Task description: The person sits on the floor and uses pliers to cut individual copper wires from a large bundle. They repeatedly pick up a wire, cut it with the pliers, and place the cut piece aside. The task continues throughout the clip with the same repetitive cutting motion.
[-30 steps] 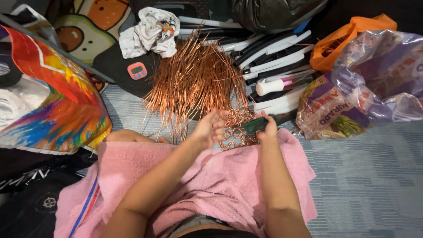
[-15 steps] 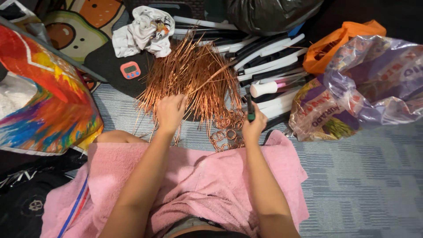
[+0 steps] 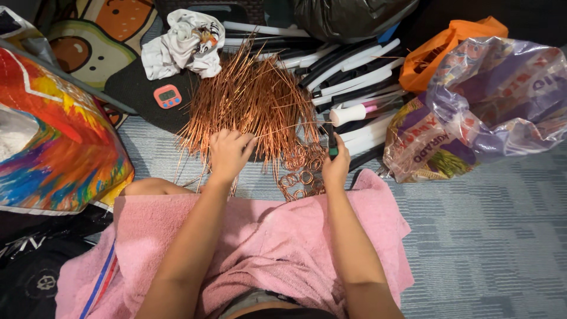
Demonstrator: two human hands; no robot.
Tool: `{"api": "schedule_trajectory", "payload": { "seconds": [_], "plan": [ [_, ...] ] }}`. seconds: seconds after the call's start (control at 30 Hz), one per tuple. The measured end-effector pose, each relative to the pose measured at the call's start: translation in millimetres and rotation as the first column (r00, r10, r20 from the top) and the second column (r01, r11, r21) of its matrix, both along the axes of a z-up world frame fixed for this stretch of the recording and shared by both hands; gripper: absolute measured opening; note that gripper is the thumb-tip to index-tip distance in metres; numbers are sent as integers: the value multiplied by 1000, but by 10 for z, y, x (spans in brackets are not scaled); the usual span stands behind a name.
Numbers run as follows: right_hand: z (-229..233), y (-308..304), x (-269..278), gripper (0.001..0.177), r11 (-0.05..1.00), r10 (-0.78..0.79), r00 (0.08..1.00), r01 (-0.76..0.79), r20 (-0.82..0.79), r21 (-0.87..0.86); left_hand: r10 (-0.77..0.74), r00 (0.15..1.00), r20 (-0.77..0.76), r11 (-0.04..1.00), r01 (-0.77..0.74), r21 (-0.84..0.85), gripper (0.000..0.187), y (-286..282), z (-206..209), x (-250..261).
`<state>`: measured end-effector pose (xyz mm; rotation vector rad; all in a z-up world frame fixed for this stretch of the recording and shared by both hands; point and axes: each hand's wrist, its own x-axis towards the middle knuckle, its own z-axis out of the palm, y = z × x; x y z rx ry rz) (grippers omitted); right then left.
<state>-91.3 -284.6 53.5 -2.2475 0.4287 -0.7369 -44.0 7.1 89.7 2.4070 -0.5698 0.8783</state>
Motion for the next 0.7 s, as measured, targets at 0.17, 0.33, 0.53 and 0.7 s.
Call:
{"api": "schedule_trajectory", "payload": {
  "seconds": [0.17, 0.33, 0.53, 0.7],
  "plan": [
    [-15, -9, 7, 51, 998, 13, 1000, -13, -1, 59, -9, 1000, -29, 1000, 9, -29, 15, -7, -15, 9],
    [-54, 1, 18, 46, 998, 56, 996, -59, 66, 36, -5, 999, -48, 1000, 4, -22, 16, -5, -35, 5],
    [-60, 2, 36, 44, 996, 84, 992, -86, 95, 24, 0, 998, -65, 1000, -1, -20, 17, -38, -47, 17],
    [-70, 13, 40, 43, 996, 82, 990, -84, 113, 14, -2, 997, -77, 999, -2, -53, 17, -41, -59, 16]
  ]
}}
